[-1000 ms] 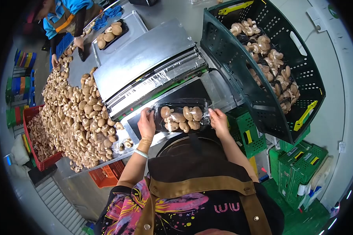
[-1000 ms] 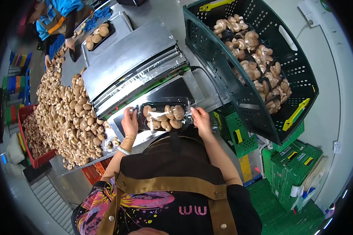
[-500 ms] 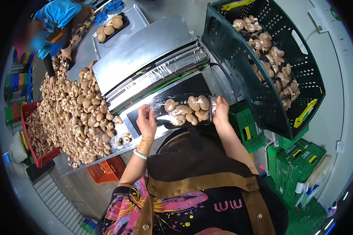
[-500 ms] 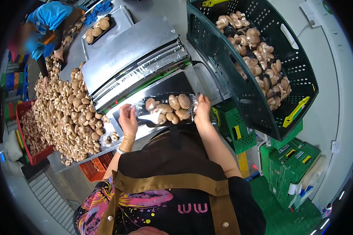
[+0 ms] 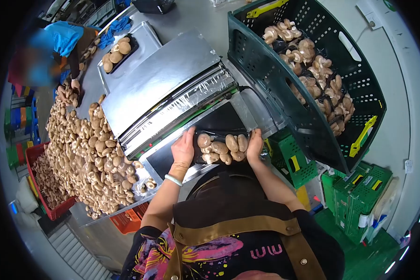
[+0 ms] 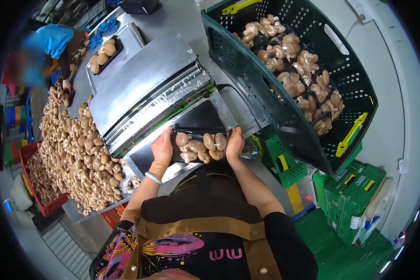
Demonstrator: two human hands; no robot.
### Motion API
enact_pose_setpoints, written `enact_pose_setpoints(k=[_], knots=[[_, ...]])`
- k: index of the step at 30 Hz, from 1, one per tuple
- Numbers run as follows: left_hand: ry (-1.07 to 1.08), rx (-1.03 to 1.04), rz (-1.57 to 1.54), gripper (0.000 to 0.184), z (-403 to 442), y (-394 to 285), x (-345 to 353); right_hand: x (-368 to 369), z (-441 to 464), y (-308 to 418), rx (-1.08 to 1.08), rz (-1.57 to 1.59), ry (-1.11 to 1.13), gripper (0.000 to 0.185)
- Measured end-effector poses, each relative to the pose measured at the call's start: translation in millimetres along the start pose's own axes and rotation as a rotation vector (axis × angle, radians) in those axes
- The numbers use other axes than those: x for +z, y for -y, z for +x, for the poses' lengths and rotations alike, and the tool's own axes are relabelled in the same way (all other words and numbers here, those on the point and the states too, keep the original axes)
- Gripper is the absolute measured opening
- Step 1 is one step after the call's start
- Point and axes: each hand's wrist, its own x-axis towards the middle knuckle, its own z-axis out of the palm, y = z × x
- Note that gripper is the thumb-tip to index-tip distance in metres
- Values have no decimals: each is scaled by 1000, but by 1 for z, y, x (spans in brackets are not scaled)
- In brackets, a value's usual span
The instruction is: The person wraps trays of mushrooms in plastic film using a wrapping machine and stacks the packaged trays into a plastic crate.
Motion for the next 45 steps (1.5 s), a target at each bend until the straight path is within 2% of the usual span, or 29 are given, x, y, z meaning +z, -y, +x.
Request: enact_pose_setpoints(k=[1,2,3,4,5,7,8,9,11,14,16,18,19,21,22,23,24,25,26,28,31,32,33,34,37,38,41,44,45], knots=[[-1,62,-37,36,5,-3,-1,5,-3,-15,102,322,151,27],[53,-103,-274,39,3,-2,4,9,-7,-29,251,623,270,27],[102,-257,-513,41,-3,1,12,11,-23,-38,471,1145,467,27],[161,-406,-753,44,-6,3,17,-18,-49,4,278,1132,622,28],[69,-273,-860,44,-2,-12,3,-39,-63,34,627,1301,821,22],[114,-352,-1268,38,7,-61,-66,-73,-81,78,1369,1546,1230,14],[270,-571,-1556,33,5,-80,-98,-83,-87,95,1552,1566,1366,14],[218,-647,-1852,28,-2,-87,-100,-92,-93,112,1748,1550,1498,15],[276,-432,-2238,26,0,-88,-107,-102,-97,143,1699,1410,1627,19],[291,-281,-2133,33,8,-97,-126,-111,-106,182,1595,1194,1800,24],[375,-58,-2145,30,11,-97,-123,-98,-113,192,1331,1046,1828,25],[483,147,-1865,26,28,-108,-137,-83,-114,196,853,795,1774,25],[596,-118,-2047,30,28,-128,-162,-78,-112,196,437,520,1708,26],[846,-212,-2117,29,36,-137,-165,-78,-91,196,-556,-500,1396,26],[962,-244,-2128,29,37,-139,-164,-88,-70,199,-691,-760,1204,26],[1043,-257,-2130,29,41,-139,-161,-106,-57,220,-729,-801,997,27],[1116,-264,-2124,28,43,-139,-158,-138,-55,256,-696,-603,814,27],[1172,-273,-2114,28,46,-138,-155,-168,-60,296,-522,-253,829,31],[1196,-271,-2098,27,50,-137,-148,-187,-67,321,-512,-52,958,50],[1182,-220,-2018,27,60,-134,-129,-184,-98,344,-1059,-293,990,65],[996,-150,-1855,26,82,-130,-100,-170,-74,352,-891,-458,1037,77],[913,-162,-1808,25,90,-128,-95,-179,-61,387,-232,-503,1275,81],[833,-186,-1750,25,96,-125,-88,-181,-37,370,-155,-190,1204,81],[742,-262,-1709,25,106,-120,-86,-183,-9,362,-254,68,1040,80],[514,-525,-1711,13,146,-106,-108,-197,91,372,-298,812,476,46],[432,-601,-1744,11,153,-94,-106,-202,143,372,-306,962,499,45],[252,-658,-1742,8,174,-69,-107,-187,279,349,-87,850,54,55],[216,-711,-1683,7,185,-49,-115,-141,376,308,43,898,-42,49],[206,-719,-1665,8,189,-41,-120,-129,399,295,62,777,-155,55]])
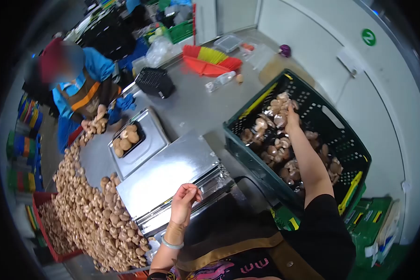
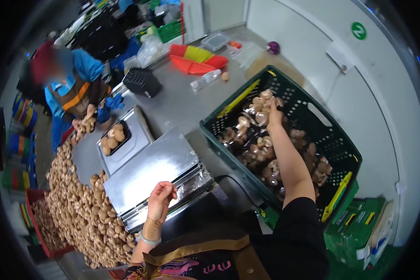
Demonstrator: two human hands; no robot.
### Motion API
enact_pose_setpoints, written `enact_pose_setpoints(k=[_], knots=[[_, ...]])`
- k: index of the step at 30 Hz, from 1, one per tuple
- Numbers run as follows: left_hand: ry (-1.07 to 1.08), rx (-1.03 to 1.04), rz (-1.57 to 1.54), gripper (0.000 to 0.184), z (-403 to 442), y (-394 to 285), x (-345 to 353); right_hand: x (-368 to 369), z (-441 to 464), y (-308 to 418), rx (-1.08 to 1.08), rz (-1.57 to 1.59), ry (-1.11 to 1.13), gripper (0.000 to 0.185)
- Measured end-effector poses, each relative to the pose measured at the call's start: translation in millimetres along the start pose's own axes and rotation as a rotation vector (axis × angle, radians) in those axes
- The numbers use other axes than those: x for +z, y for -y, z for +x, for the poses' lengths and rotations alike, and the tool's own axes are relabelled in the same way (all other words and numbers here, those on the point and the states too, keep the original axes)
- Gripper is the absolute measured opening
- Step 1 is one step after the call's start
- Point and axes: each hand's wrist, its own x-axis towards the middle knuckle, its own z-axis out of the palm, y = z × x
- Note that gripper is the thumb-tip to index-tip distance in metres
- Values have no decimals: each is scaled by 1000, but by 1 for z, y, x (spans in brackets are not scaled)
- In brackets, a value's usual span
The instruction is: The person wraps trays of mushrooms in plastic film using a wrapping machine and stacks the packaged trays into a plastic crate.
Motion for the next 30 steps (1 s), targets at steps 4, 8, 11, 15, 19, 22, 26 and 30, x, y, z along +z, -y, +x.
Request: enact_pose_setpoints(k=[4,8,11,15,19,22,26,30], knots=[[-173,72,152,10,14,-29,-52,12,35,-33,-141,-1258,-277,78],[-335,346,370,18,40,-76,-157,-19,50,-17,-347,-794,-133,63],[-738,528,550,32,90,-89,-285,41,-39,53,-1071,-867,-313,48],[-766,367,654,60,148,-115,-384,193,-196,65,-940,-622,578,37],[-622,254,577,73,204,-128,-400,320,-298,-34,-757,-738,1274,51],[-626,284,799,73,222,-132,-398,401,-332,-117,-331,-878,1372,82],[-575,321,768,68,234,-127,-406,479,-321,-211,77,-702,1185,93],[-591,329,778,62,208,-130,-384,487,-335,-235,-181,-664,1211,86]])
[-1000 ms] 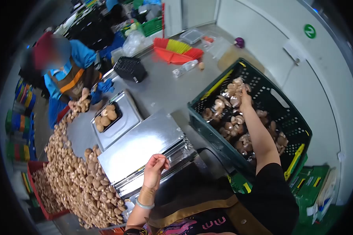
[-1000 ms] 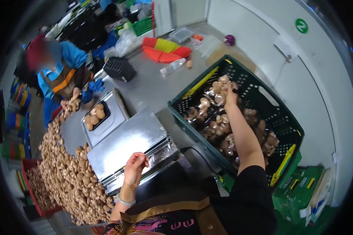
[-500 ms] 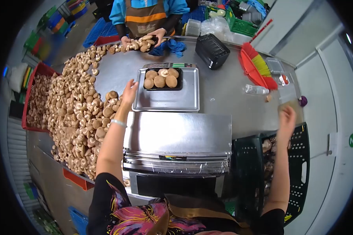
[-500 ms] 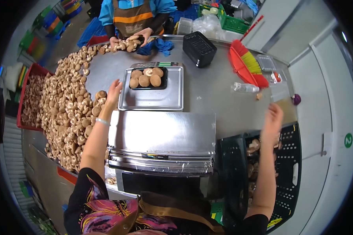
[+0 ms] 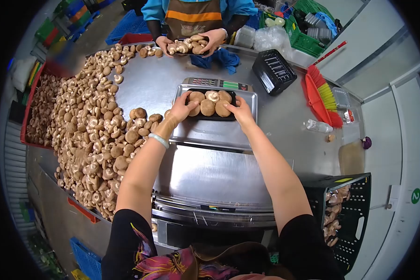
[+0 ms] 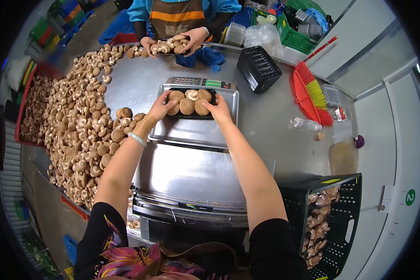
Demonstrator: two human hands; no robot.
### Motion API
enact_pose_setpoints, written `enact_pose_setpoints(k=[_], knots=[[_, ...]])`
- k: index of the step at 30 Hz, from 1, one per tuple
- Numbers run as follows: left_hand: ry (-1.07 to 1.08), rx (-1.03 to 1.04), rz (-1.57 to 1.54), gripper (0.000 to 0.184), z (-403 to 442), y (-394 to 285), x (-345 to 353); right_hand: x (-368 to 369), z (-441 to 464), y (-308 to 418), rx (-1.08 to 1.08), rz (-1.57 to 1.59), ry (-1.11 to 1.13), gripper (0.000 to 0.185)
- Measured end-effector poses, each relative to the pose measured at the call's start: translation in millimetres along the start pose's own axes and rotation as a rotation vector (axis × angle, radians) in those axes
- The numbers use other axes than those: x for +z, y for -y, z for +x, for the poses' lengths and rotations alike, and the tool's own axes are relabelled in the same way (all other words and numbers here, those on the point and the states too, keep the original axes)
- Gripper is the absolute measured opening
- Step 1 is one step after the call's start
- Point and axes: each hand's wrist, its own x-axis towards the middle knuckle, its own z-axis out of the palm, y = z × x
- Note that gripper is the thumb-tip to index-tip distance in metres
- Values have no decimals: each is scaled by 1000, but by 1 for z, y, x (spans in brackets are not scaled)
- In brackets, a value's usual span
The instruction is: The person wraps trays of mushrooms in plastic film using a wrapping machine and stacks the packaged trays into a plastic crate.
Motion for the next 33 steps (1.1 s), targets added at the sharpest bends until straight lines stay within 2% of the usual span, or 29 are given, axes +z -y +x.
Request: enact_pose_setpoints(k=[3,4,5,7,9,12,14,17,19,21,22,23,25,26,27,29,31,32,33], knots=[[-44,47,110,62,-50,-35,-2,-23,-51,26,-45,-101,11,86],[-61,153,105,65,-70,-43,0,-34,-64,19,-94,-130,-15,84],[-35,125,-2,65,-94,-52,3,-44,-90,23,-106,-97,-16,82],[-17,136,22,65,-142,-65,14,-64,-155,42,-125,-34,-14,78],[2,162,-6,65,-192,-66,36,-80,-208,17,-79,-93,-28,76],[108,131,151,65,-260,-84,53,-96,-278,-26,7,-65,-19,74],[140,138,188,65,-285,-91,58,-100,-312,-26,72,-60,-24,74],[143,110,192,65,-299,-93,62,-105,-324,-46,0,-140,-54,72],[152,125,170,71,-301,-78,54,-109,-337,-23,-73,-312,-63,71],[-15,-9,-37,65,-322,-95,32,-123,-356,-6,-177,-542,-178,69],[-134,39,194,52,-332,-93,19,-134,-369,1,-221,-607,-236,62],[-253,86,424,41,-344,-87,4,-143,-380,-5,-320,-624,-330,46],[-279,58,512,25,-367,-52,-10,-160,-405,-14,-229,-840,-365,31],[-365,85,573,25,-379,-52,-5,-158,-415,-19,-178,-950,-370,29],[-304,90,695,25,-388,-49,0,-154,-424,-25,-126,-1060,-374,29],[-246,26,675,26,-400,-50,25,-142,-426,-48,-102,-1215,-401,31],[-303,20,639,27,-400,-38,52,-134,-421,-66,-111,-1025,-359,29],[-258,39,548,25,-396,-28,56,-135,-419,-70,-171,-1016,-339,24],[-215,61,456,24,-390,-23,54,-139,-418,-67,-65,-796,-254,23]])
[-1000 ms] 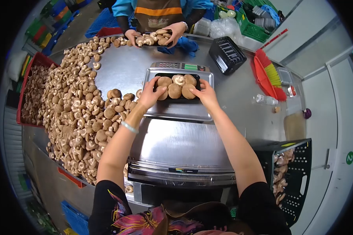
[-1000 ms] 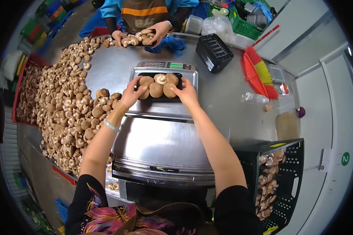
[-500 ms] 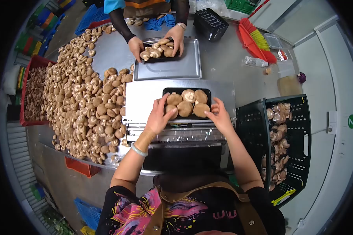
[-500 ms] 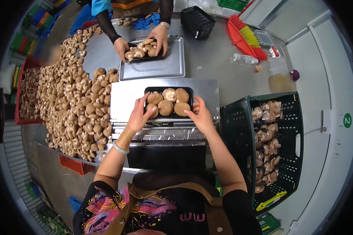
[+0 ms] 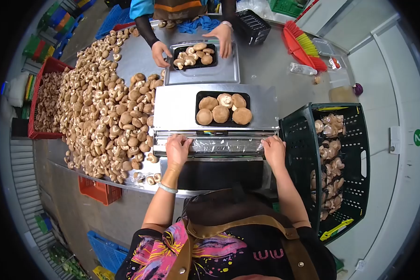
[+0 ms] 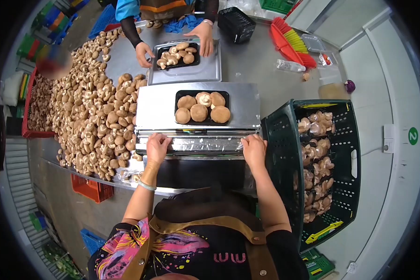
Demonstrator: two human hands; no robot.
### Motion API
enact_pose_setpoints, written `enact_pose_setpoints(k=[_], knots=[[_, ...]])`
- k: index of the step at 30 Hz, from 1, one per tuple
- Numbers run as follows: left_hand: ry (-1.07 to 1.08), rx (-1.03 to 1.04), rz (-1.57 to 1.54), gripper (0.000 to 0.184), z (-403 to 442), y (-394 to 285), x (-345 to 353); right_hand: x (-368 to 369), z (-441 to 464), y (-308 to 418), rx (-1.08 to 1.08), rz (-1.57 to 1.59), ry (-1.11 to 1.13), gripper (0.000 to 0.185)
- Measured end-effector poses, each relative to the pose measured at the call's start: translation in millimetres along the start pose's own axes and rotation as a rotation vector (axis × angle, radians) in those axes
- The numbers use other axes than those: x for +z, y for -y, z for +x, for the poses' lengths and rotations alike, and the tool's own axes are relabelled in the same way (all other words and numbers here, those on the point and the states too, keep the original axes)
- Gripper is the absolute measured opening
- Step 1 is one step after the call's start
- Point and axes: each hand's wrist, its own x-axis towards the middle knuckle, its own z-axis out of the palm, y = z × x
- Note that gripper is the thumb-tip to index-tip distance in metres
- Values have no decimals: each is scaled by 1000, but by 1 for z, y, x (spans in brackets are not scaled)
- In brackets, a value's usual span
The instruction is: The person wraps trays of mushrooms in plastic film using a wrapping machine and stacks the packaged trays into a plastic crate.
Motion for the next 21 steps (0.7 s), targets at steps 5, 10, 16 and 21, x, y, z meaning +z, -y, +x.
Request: enact_pose_setpoints(k=[5,10,16,21], knots=[[585,-330,-1230,14,45,-19,-101,-82,13,14,189,1176,458,16],[453,-42,-1645,21,110,-56,-125,-95,65,58,-212,1707,232,17],[66,197,-790,21,190,-45,6,9,176,72,-275,802,-133,15],[470,42,-574,20,174,-45,23,27,181,57,-232,329,340,27]])
